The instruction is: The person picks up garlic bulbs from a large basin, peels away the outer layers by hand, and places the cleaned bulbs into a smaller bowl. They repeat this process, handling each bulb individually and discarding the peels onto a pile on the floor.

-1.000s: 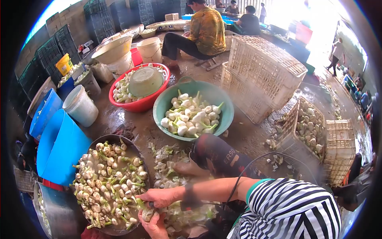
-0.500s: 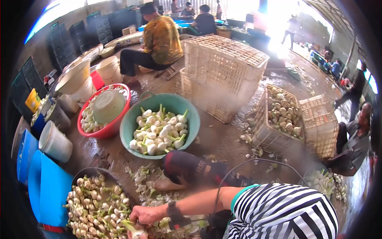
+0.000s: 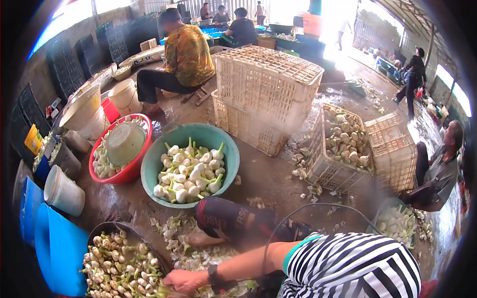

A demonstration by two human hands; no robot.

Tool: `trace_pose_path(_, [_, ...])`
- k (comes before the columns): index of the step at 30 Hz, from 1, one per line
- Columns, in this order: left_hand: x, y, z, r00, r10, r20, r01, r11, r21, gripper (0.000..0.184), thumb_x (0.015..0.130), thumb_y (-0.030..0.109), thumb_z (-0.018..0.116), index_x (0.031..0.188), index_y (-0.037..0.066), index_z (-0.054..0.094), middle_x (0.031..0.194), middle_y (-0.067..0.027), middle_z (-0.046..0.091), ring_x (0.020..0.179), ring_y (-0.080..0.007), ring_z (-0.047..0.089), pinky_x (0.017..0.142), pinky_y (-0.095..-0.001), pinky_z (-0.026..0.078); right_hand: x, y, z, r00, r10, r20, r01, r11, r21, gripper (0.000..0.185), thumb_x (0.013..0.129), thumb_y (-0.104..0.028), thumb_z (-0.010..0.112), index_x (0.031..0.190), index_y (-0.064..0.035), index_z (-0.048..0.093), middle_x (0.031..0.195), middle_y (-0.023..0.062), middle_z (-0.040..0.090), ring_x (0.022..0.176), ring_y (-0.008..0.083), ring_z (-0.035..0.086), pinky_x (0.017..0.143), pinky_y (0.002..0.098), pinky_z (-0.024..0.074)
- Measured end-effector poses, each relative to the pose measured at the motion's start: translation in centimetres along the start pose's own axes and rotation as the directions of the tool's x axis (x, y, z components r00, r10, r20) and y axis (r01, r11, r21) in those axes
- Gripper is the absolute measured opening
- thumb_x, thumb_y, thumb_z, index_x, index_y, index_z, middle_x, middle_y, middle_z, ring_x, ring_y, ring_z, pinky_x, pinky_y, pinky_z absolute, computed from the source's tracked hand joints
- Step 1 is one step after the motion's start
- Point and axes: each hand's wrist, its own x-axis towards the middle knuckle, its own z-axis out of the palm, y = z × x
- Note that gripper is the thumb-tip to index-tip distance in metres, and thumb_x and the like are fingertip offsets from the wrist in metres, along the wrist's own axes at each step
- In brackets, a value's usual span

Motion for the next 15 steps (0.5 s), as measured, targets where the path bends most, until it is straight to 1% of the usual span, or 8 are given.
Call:
trace_pose_path(1, [0.1,-0.4,0.1,0.998,0.041,0.036,-0.043,0.998,0.046,0.046,0.090,0.044,0.047,0.110,0.004,0.057,0.095,-0.0103,0.059,0.080,-0.0213,0.056,0.072,-0.0378,0.045,-0.5,-0.2,-0.3,0.999,0.018,0.036,-0.019,0.999,0.025,0.021,0.059,-0.011,0.055,0.065,0.0070,0.044,0.059,0.0204,0.043,0.062,0.0306,0.055,0.054,0.0433,0.0365])
trace_pose_path(3, [0.1,-1.6,-0.1,0.988,0.110,0.105,-0.124,0.983,0.132,0.044,0.090,0.042,0.048,0.107,0.002,0.057,0.094,-0.0107,0.059,0.079,-0.0212,0.056,0.071,-0.0376,0.045,-1.7,-1.7,-1.8,0.974,0.078,0.213,-0.143,0.942,0.304,0.012,0.070,-0.009,0.048,0.064,0.0012,0.050,0.058,0.0124,0.047,0.054,0.0234,0.045,0.051,0.0400,0.0347])
trace_pose_path(5, [-0.5,-0.6,0.5,0.993,0.104,0.052,-0.111,0.984,0.140,0.041,0.090,0.036,0.050,0.109,0.001,0.056,0.096,-0.0123,0.058,0.081,-0.0234,0.056,0.072,-0.0381,0.046,-2.7,-5.8,-3.8,0.937,0.108,0.331,-0.267,0.834,0.483,0.022,0.079,-0.009,0.039,0.063,-0.0016,0.052,0.056,0.0076,0.046,0.047,0.0175,0.029,0.047,0.0375,0.0306])
trace_pose_path(6, [-0.9,0.2,1.0,0.994,0.104,0.027,-0.107,0.984,0.144,0.039,0.089,0.034,0.051,0.110,0.000,0.055,0.096,-0.0131,0.057,0.082,-0.0246,0.056,0.073,-0.0383,0.046,-2.9,-7.3,-3.8,0.935,0.180,0.306,-0.328,0.765,0.554,0.030,0.087,-0.012,0.035,0.064,-0.0036,0.052,0.055,0.0043,0.043,0.046,0.0146,0.025,0.047,0.0354,0.0282])
trace_pose_path(9, [-0.4,0.1,0.0,0.972,0.228,0.064,-0.236,0.949,0.210,0.038,0.088,0.027,0.054,0.113,-0.001,0.052,0.098,-0.0150,0.057,0.084,-0.0270,0.055,0.074,-0.0396,0.047,-2.6,-7.3,-4.4,0.854,0.335,0.398,-0.519,0.516,0.681,0.032,0.091,-0.011,0.036,0.066,-0.0034,0.053,0.054,0.0051,0.041,0.046,0.0147,0.026,0.047,0.0358,0.0278])
trace_pose_path(13, [1.8,-2.6,-3.8,0.871,0.444,0.209,-0.489,0.819,0.299,0.041,0.087,0.021,0.058,0.119,-0.002,0.047,0.099,-0.0171,0.056,0.084,-0.0295,0.055,0.076,-0.0415,0.047,-3.0,-10.7,-6.4,0.839,0.403,0.364,-0.533,0.479,0.697,0.033,0.094,-0.017,0.039,0.069,-0.0047,0.056,0.055,0.0059,0.045,0.047,0.0169,0.032,0.050,0.0383,0.0317])
trace_pose_path(14, [2.1,-2.7,-4.3,0.835,0.490,0.250,-0.549,0.774,0.315,0.042,0.087,0.019,0.059,0.120,-0.002,0.046,0.100,-0.0176,0.056,0.085,-0.0301,0.055,0.077,-0.0420,0.047,-2.8,-9.0,-4.8,0.824,0.444,0.353,-0.506,0.293,0.812,0.026,0.088,-0.014,0.042,0.067,-0.0041,0.055,0.057,0.0067,0.047,0.050,0.0188,0.038,0.051,0.0388,0.0343])
trace_pose_path(15, [1.8,-2.4,-4.2,0.873,0.389,0.294,-0.418,0.908,0.039,0.045,0.085,0.022,0.061,0.119,-0.003,0.045,0.095,-0.0173,0.055,0.080,-0.0288,0.054,0.073,-0.0402,0.047,-2.3,-5.8,-2.0,0.801,0.485,0.351,-0.448,0.096,0.889,0.019,0.081,-0.011,0.046,0.066,-0.0035,0.054,0.058,0.0075,0.050,0.053,0.0207,0.045,0.052,0.0392,0.0369])
